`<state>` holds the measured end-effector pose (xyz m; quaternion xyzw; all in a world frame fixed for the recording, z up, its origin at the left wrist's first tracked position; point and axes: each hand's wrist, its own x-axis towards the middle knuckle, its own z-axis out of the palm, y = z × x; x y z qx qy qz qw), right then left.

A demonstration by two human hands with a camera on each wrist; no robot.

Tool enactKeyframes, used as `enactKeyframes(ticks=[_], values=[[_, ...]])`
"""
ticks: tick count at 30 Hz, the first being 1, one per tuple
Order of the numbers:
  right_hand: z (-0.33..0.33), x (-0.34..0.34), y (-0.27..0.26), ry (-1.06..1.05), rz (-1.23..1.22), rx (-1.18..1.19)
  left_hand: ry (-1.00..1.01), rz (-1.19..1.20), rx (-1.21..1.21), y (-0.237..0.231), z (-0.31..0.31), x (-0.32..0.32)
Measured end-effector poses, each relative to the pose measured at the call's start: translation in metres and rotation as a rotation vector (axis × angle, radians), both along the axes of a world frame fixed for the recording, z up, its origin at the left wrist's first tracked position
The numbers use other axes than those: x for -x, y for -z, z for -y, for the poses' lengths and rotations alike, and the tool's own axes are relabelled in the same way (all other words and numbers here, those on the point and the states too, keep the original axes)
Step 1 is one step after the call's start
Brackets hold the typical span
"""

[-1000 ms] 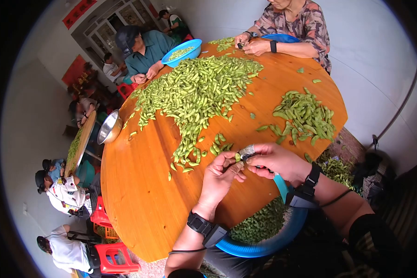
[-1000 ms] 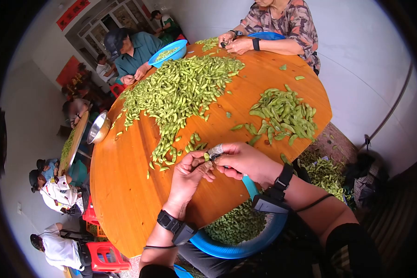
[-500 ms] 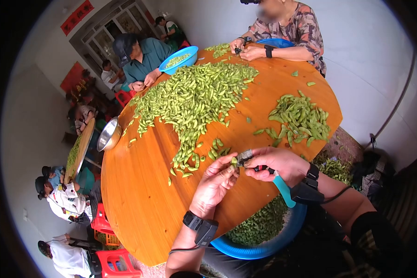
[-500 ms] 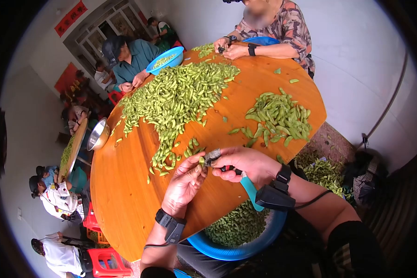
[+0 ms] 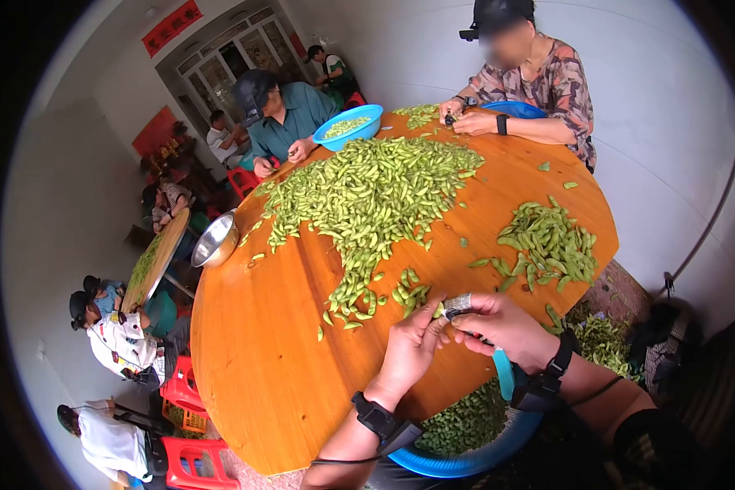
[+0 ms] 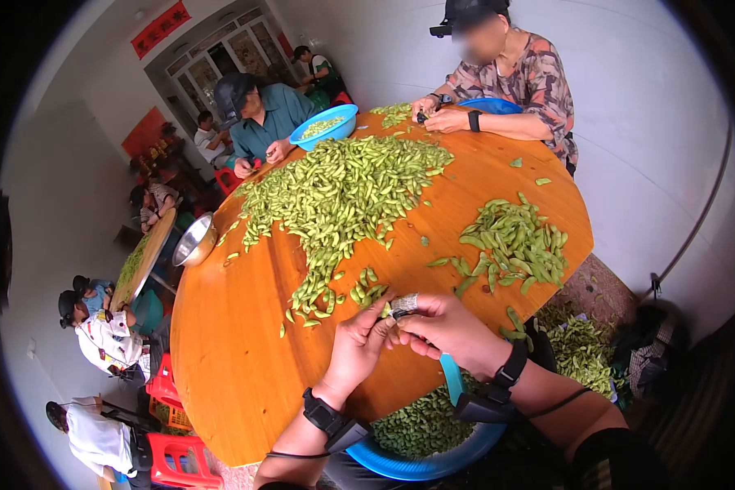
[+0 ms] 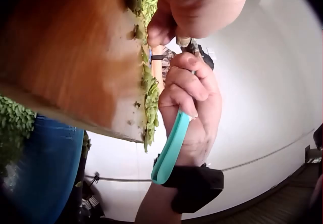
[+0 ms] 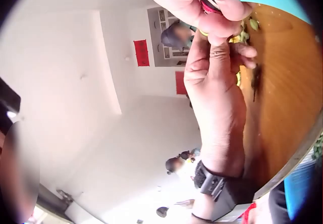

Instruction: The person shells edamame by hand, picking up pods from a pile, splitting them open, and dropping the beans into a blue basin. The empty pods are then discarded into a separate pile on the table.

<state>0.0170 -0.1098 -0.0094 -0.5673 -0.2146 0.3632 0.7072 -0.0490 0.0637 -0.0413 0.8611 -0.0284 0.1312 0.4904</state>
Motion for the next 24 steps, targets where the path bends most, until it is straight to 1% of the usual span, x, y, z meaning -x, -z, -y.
enactKeyframes(ticks=[2, 3, 5, 6, 8, 9, 11, 12, 14, 15, 17, 18, 21, 23, 24], values=[[0.001, -0.002, 0.001, 0.003, -0.122, -0.023, 0.092, -0.019, 0.2, 0.003, -0.003, -0.002], [0.002, -0.003, 0.002, 0.002, -0.12, -0.023, 0.091, -0.016, 0.201, 0.003, -0.004, -0.003], [0.003, -0.007, 0.004, -0.04, -0.158, -0.01, 0.142, -0.076, 0.314, 0.005, -0.006, -0.003], [0.003, -0.007, 0.006, -0.041, -0.158, -0.009, 0.141, -0.076, 0.316, 0.007, -0.006, -0.004], [0.002, -0.009, 0.01, -0.016, -0.208, -0.004, 0.15, -0.141, 0.438, 0.009, -0.006, -0.006], [0.0, -0.009, 0.012, -0.017, -0.212, -0.002, 0.148, -0.144, 0.44, 0.01, -0.007, -0.006], [-0.001, -0.011, 0.015, -0.021, -0.213, 0.019, 0.151, -0.223, 0.557, 0.01, -0.009, -0.007], [0.0, -0.011, 0.016, -0.018, -0.224, 0.024, 0.151, -0.234, 0.563, 0.008, -0.009, -0.006], [0.0, -0.013, 0.015, -0.045, -0.184, 0.012, 0.163, -0.274, 0.681, 0.003, -0.011, -0.006], [0.0, -0.013, 0.015, -0.042, -0.197, 0.017, 0.161, -0.287, 0.687, 0.003, -0.013, -0.006], [0.001, -0.016, 0.012, -0.058, -0.174, 0.042, 0.193, -0.327, 0.894, 0.003, -0.015, -0.007], [0.003, -0.017, 0.01, -0.077, -0.17, 0.052, 0.22, -0.329, 0.935, 0.004, -0.017, -0.007], [0.007, -0.022, 0.01, -0.132, -0.168, 0.051, 0.24, -0.354, 0.996, 0.008, -0.018, -0.008], [0.007, -0.019, 0.009, -0.118, -0.161, 0.063, 0.218, -0.363, 0.97, 0.007, -0.012, -0.01], [0.006, -0.016, 0.009, -0.084, -0.077, 0.09, 0.206, -0.297, 0.821, 0.009, -0.009, -0.01]])
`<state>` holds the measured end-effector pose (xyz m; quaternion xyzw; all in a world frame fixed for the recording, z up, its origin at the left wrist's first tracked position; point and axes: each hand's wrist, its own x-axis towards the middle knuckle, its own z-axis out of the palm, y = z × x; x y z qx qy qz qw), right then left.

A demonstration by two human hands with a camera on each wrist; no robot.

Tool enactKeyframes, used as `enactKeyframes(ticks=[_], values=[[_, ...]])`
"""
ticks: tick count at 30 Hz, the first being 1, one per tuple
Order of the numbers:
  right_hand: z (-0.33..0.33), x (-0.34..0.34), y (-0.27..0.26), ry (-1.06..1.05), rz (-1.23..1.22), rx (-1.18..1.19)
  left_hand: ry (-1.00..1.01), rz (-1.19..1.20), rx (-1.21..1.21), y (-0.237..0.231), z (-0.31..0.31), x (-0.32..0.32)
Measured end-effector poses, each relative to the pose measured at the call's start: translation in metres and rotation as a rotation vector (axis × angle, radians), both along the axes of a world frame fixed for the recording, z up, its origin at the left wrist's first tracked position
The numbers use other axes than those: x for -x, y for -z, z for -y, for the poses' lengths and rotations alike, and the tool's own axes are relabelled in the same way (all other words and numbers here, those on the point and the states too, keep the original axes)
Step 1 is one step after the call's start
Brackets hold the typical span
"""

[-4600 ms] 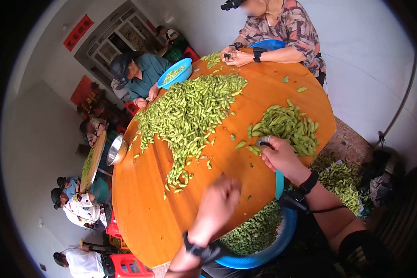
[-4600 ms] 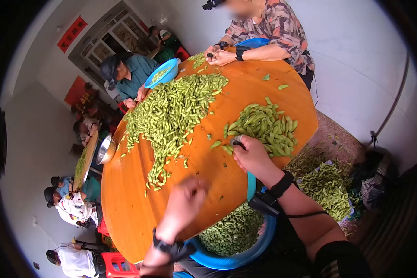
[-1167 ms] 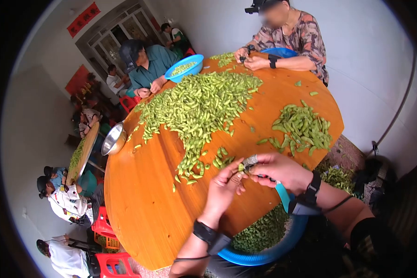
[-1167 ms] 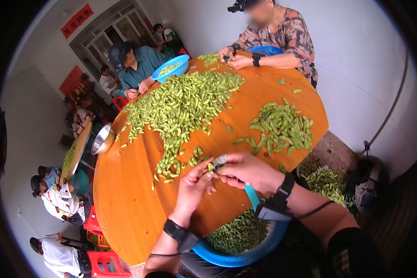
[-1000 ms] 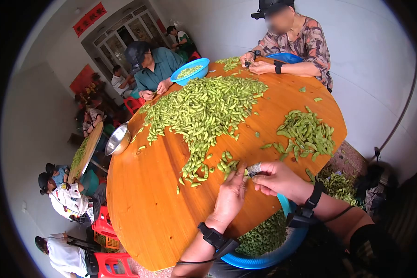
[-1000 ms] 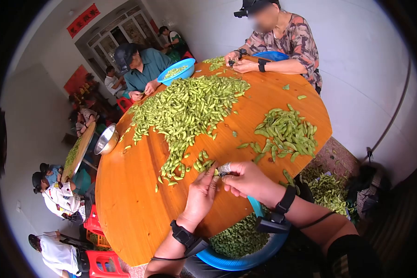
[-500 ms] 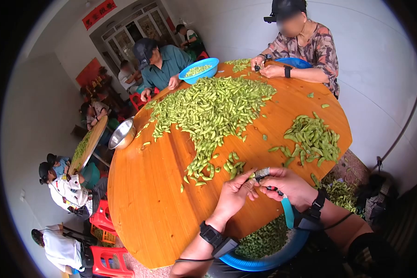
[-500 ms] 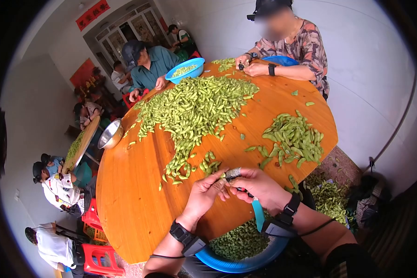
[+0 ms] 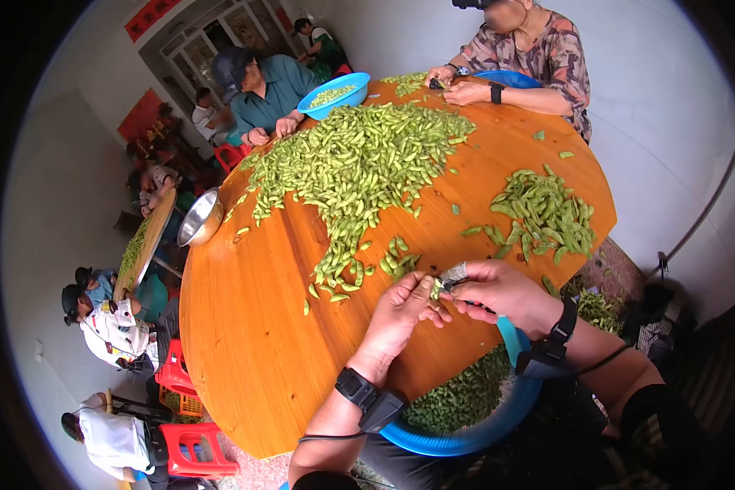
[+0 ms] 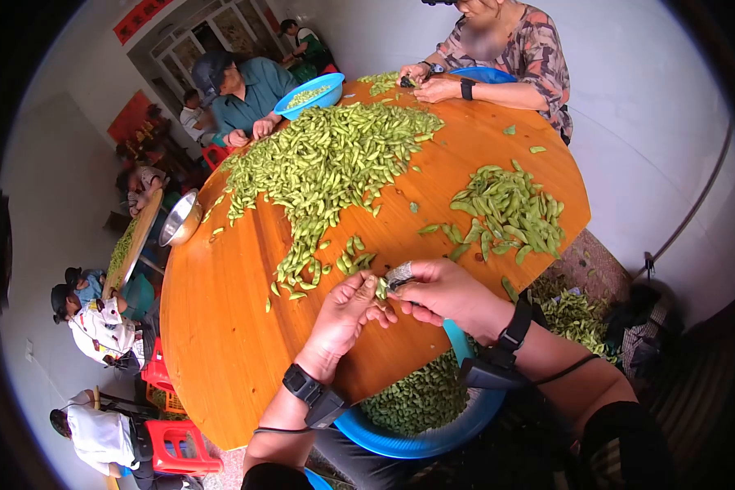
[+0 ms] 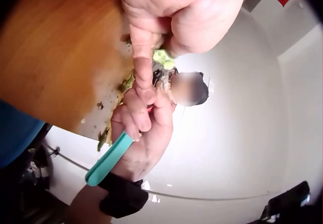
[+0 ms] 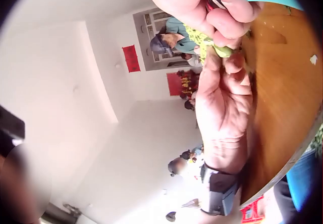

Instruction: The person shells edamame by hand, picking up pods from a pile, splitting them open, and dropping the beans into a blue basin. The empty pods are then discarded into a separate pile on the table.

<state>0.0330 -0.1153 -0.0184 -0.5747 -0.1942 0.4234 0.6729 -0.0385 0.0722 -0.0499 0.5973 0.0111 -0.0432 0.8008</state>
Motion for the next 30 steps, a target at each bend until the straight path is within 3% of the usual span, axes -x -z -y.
enactKeyframes(ticks=[1, 5, 7, 18, 28, 30], values=[[-0.003, 0.003, 0.0, 0.028, 0.087, 0.024, -0.02, 0.074, -0.145, 0.001, 0.002, -0.001], [-0.01, 0.013, 0.003, 0.069, 0.117, 0.001, -0.082, 0.072, -0.326, 0.001, 0.005, 0.001], [-0.01, 0.012, 0.005, 0.09, 0.066, -0.036, -0.082, 0.104, -0.205, 0.004, 0.004, 0.001], [-0.005, 0.01, 0.0, 0.096, 0.023, -0.053, -0.01, 0.132, -0.18, -0.002, 0.003, 0.003], [0.002, -0.001, -0.013, -0.037, -0.271, -0.134, 0.005, 0.16, 0.005, -0.012, 0.003, 0.005], [0.0, 0.01, -0.023, 0.1, -0.185, -0.066, 0.0, 0.143, 0.055, -0.009, 0.0, 0.003]])
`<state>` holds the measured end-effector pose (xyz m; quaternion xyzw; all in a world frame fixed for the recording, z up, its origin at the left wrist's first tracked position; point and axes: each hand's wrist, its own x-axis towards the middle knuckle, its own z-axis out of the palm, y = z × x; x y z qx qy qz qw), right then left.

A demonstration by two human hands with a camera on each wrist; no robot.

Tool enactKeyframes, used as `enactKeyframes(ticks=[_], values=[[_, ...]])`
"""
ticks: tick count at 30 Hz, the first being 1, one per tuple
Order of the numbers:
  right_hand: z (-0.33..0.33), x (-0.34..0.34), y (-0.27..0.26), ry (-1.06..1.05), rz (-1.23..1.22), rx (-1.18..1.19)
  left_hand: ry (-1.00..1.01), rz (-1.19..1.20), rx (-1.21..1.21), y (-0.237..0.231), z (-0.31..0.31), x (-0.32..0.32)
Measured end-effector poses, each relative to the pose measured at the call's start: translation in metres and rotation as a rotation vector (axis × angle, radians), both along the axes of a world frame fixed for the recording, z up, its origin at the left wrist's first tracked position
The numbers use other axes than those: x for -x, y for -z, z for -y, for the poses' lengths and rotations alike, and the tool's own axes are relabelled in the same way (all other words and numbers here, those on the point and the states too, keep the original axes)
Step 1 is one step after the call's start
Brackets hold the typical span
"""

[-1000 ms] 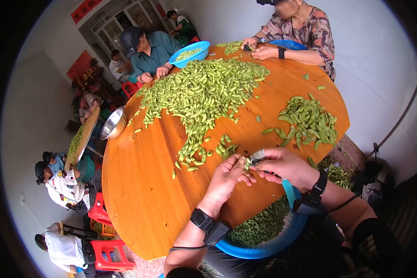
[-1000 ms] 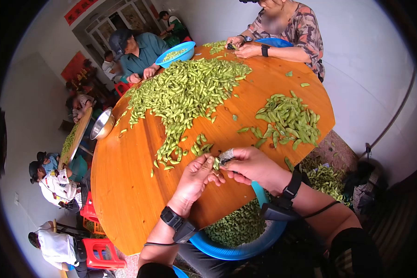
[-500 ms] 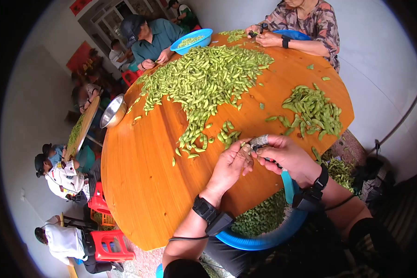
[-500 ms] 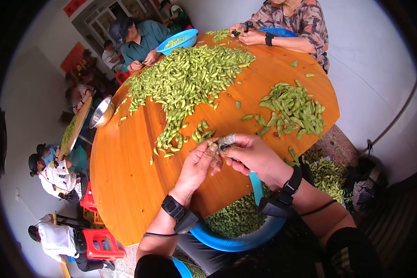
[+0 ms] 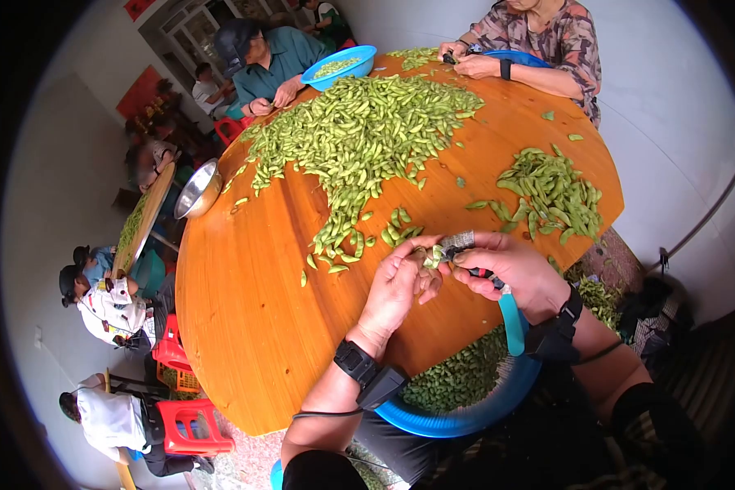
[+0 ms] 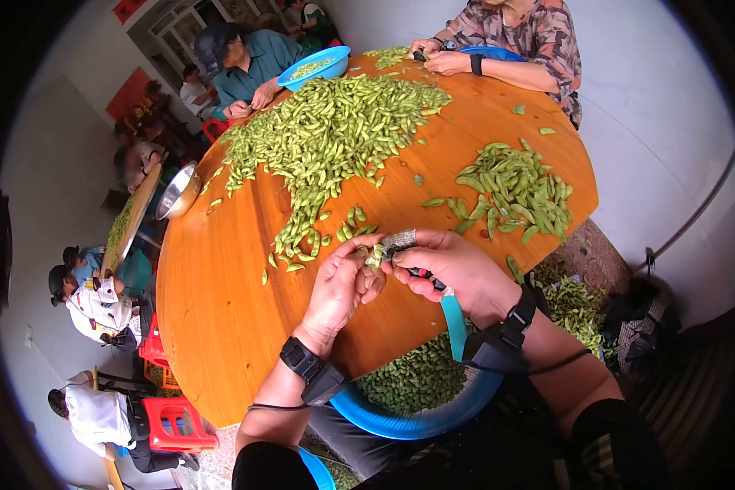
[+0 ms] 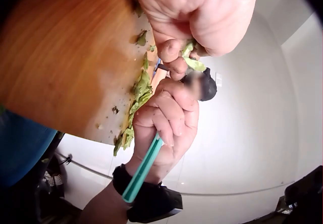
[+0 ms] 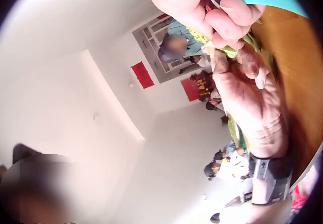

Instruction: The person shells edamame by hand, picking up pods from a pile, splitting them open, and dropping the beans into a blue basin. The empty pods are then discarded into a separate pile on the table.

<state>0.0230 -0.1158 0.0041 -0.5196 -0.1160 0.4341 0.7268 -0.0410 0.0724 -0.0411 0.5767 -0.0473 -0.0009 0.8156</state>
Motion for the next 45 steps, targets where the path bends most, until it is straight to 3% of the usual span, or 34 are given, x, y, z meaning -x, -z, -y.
enactKeyframes(ticks=[2, 6, 9, 21, 26, 30, 36, 38, 39, 41, 43, 45], values=[[-0.003, -0.001, 0.006, 0.015, 0.079, 0.02, -0.038, -0.054, 0.124, 0.006, -0.003, -0.003], [-0.007, 0.002, 0.007, 0.068, 0.17, 0.055, -0.087, -0.106, 0.138, 0.004, -0.001, -0.002], [-0.008, 0.004, 0.012, 0.087, 0.276, 0.097, -0.147, -0.103, 0.02, 0.01, 0.004, -0.005], [-0.002, -0.006, 0.02, 0.14, 0.143, -0.016, -0.06, -0.16, 0.045, 0.012, -0.006, -0.004], [-0.008, 0.008, 0.013, 0.166, 0.372, 0.121, -0.077, -0.126, -0.229, 0.001, 0.004, 0.001], [-0.013, 0.015, 0.018, 0.139, 0.308, 0.07, -0.081, -0.095, -0.229, 0.012, 0.001, 0.0], [-0.015, 0.021, 0.018, 0.068, 0.23, 0.048, -0.168, 0.003, -0.588, 0.028, -0.003, -0.001], [-0.012, 0.013, 0.017, 0.114, 0.21, 0.035, -0.125, -0.19, -0.149, 0.009, 0.0, 0.001], [-0.009, 0.008, 0.015, 0.162, 0.191, 0.018, -0.125, -0.19, -0.151, 0.007, -0.002, 0.001], [-0.006, 0.001, 0.017, 0.193, 0.262, 0.066, -0.205, -0.224, 0.253, 0.002, -0.005, -0.001], [-0.007, -0.003, 0.022, 0.146, 0.445, 0.203, -0.229, -0.224, 0.343, 0.001, -0.003, -0.002], [-0.017, 0.001, 0.027, 0.057, 0.423, 0.16, -0.2, -0.161, 0.285, 0.004, 0.002, -0.001]])
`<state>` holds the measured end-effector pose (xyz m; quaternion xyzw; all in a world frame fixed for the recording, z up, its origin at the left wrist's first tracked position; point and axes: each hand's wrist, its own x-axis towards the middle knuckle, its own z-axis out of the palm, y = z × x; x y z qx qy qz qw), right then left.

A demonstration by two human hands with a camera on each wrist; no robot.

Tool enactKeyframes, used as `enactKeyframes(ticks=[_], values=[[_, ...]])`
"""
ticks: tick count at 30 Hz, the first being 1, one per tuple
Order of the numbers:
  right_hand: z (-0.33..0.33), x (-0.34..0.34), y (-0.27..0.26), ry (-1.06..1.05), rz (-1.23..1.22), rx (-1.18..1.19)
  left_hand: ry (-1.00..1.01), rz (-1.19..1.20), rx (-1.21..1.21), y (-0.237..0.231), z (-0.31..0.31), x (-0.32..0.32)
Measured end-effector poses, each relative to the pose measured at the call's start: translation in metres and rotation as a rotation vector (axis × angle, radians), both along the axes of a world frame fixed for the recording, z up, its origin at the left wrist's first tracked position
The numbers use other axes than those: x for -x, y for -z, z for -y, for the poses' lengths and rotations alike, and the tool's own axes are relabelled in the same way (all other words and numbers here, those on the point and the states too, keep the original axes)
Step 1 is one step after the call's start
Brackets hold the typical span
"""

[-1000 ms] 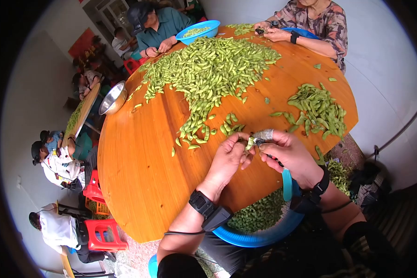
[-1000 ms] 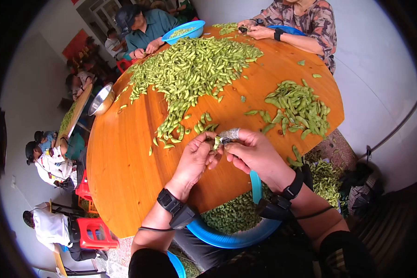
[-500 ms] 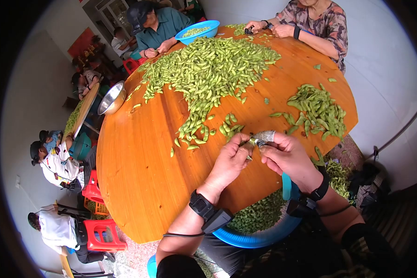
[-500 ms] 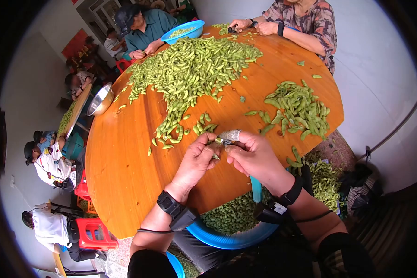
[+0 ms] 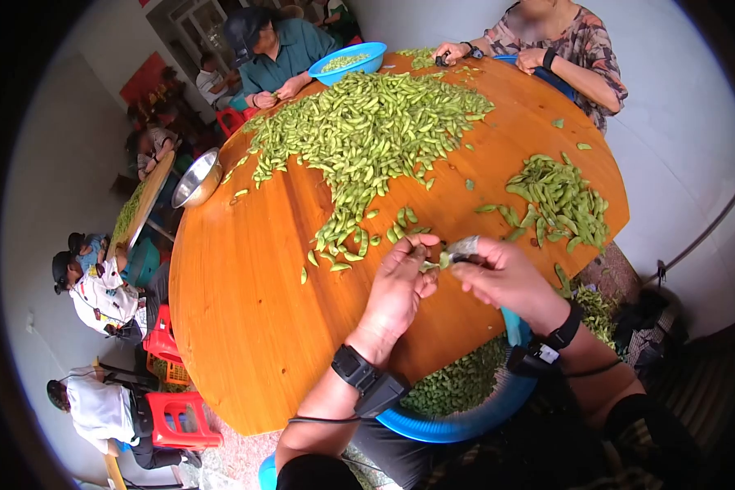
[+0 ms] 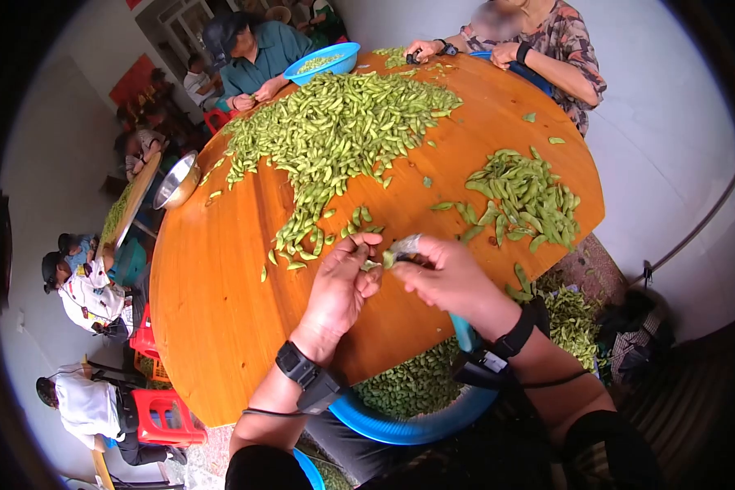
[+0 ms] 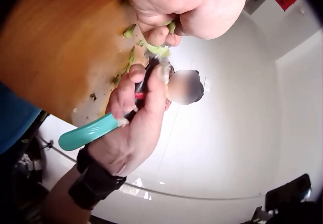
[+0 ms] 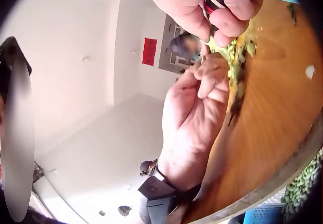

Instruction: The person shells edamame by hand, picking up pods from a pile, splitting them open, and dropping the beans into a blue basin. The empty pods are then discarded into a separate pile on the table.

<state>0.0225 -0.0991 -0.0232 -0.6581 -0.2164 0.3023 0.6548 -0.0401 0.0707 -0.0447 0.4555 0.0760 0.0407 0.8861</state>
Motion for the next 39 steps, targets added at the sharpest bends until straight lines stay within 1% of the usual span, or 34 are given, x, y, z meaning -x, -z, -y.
enactKeyframes(ticks=[1, 2, 3, 4, 5, 6, 8, 9, 11, 12, 13, 14, 15, 16, 17, 18, 20, 21, 24, 25, 27, 28, 30, 31, 33, 34, 36, 38, 39], values=[[-0.004, 0.002, -0.002, -0.004, -0.008, -0.004, 0.034, 0.038, -0.088, 0.0, 0.003, 0.002], [-0.007, 0.005, -0.003, -0.01, -0.016, -0.008, 0.036, 0.042, -0.094, -0.001, 0.005, 0.003], [-0.013, 0.005, 0.007, -0.009, -0.012, -0.014, 0.029, 0.046, -0.21, -0.003, 0.007, 0.003], [-0.023, 0.003, 0.023, 0.048, 0.143, -0.122, 0.021, 0.048, -0.326, -0.005, 0.009, 0.004], [-0.028, 0.001, 0.034, 0.105, 0.297, -0.229, 0.014, 0.071, -0.326, -0.007, 0.011, 0.005], [-0.027, 0.001, 0.029, 0.105, 0.3, -0.232, 0.014, 0.074, -0.329, -0.007, 0.011, 0.005], [-0.02, 0.003, 0.01, 0.087, 0.296, 0.027, 0.04, 0.102, -0.286, -0.006, 0.011, 0.007], [-0.017, 0.004, 0.001, 0.086, 0.302, 0.025, 0.038, 0.108, -0.288, -0.006, 0.01, 0.006], [-0.014, 0.004, -0.014, 0.089, 0.01, 0.097, 0.004, 0.074, -0.188, -0.005, 0.009, 0.006], [-0.013, 0.001, -0.014, 0.092, 0.017, 0.092, -0.009, 0.059, -0.14, -0.005, 0.007, 0.004], [-0.012, -0.003, -0.012, 0.132, 0.146, 0.109, -0.067, 0.041, -0.137, -0.004, 0.005, 0.001], [-0.011, -0.005, -0.009, 0.172, 0.27, 0.129, -0.064, 0.046, -0.137, -0.004, 0.005, 0.002], [-0.009, -0.006, -0.008, 0.178, 0.275, 0.128, -0.105, 0.086, -0.368, -0.005, 0.007, 0.003], [-0.008, -0.008, -0.009, 0.214, 0.453, 0.151, -0.145, 0.131, -0.602, -0.005, 0.008, 0.004], [-0.006, -0.009, -0.009, 0.253, 0.628, 0.175, -0.175, 0.198, -0.716, 0.003, 0.009, 0.0], [-0.006, -0.009, -0.011, 0.262, 0.632, 0.173, -0.169, 0.206, -0.718, 0.006, 0.009, -0.001], [-0.007, -0.003, -0.015, 0.255, 0.86, 0.233, -0.135, 0.138, -0.833, 0.01, 0.011, 0.001], [-0.008, 0.002, -0.016, 0.224, 0.848, 0.276, -0.085, 0.075, -0.8, 0.007, 0.01, 0.004], [-0.008, 0.007, -0.014, 0.196, 0.904, 0.28, -0.05, 0.076, -0.751, 0.009, 0.008, 0.006], [-0.008, 0.007, -0.014, 0.195, 0.903, 0.28, -0.05, 0.074, -0.75, 0.009, 0.007, 0.006], [-0.007, 0.008, -0.011, 0.163, 0.862, 0.264, -0.045, 0.092, -0.843, 0.009, 0.009, 0.006], [-0.005, 0.006, -0.008, 0.161, 0.86, 0.267, -0.044, 0.089, -0.84, 0.009, 0.009, 0.007], [-0.002, 0.001, -0.004, 0.12, 0.76, 0.17, 0.004, 0.156, -0.972, 0.008, 0.008, 0.008], [0.001, 0.001, -0.005, 0.118, 0.757, 0.17, 0.005, 0.153, -0.972, 0.007, 0.008, 0.009], [0.007, 0.002, -0.019, -0.003, -0.035, 0.108, 0.021, 0.187, -1.072, 0.004, 0.009, 0.01], [0.009, 0.001, -0.019, -0.001, -0.037, 0.105, 0.024, 0.186, -1.075, 0.008, 0.009, 0.008], [0.015, -0.003, -0.018, 0.041, -0.023, 0.083, -0.053, 0.285, -1.051, 0.016, 0.01, 0.004], [0.024, -0.017, -0.02, 0.2, -0.022, 0.046, -0.03, 0.238, -1.066, 0.008, -0.001, 0.006], [0.031, -0.03, -0.015, 0.244, 0.02, 0.088, -0.009, 0.19, -1.079, 0.0, -0.004, 0.008]])
